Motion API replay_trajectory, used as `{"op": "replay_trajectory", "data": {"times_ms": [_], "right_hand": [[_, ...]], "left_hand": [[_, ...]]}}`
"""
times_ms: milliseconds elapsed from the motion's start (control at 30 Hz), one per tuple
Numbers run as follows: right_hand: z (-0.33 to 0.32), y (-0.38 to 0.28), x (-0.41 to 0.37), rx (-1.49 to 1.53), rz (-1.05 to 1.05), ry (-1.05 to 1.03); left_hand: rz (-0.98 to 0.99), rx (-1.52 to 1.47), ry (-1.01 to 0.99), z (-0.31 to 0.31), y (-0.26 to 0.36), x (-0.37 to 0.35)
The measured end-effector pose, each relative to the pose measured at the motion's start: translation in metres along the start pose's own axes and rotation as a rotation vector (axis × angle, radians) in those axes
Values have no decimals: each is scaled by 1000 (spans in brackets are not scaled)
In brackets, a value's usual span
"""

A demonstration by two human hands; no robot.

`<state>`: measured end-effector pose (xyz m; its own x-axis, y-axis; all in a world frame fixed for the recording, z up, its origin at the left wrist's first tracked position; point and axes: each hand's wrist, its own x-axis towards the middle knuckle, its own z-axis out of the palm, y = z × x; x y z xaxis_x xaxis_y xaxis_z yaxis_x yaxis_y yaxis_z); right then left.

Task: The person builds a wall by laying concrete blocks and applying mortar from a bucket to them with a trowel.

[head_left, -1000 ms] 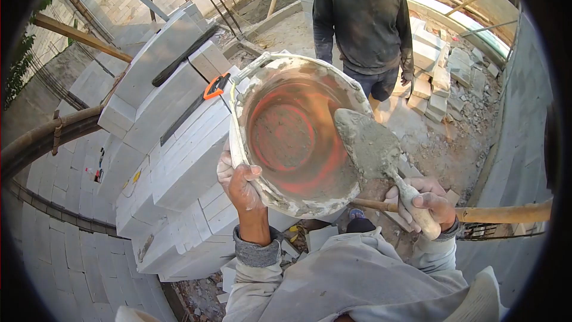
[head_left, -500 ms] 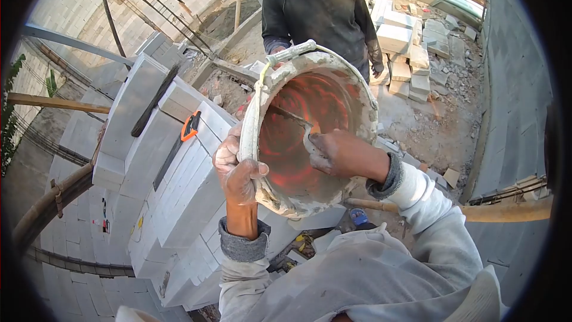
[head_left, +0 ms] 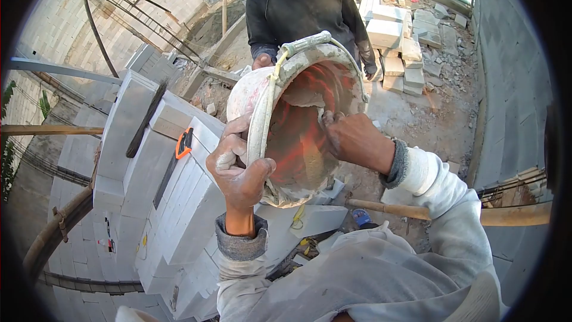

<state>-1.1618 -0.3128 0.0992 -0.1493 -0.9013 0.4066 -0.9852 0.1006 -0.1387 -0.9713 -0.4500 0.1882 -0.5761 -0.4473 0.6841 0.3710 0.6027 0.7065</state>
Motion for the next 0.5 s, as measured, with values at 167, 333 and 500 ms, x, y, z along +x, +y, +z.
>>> {"op": "replay_trajectory", "data": {"times_ms": [167, 333, 500], "right_hand": [[-5, -10, -3, 139, 30, -73], [16, 4, 0, 109, 10, 25], [-5, 5, 12, 148, 96, -22]], "left_hand": [[51, 20, 60, 6, -8, 9], [126, -58, 76, 9, -13, 10], [119, -8, 116, 8, -15, 13]]}}
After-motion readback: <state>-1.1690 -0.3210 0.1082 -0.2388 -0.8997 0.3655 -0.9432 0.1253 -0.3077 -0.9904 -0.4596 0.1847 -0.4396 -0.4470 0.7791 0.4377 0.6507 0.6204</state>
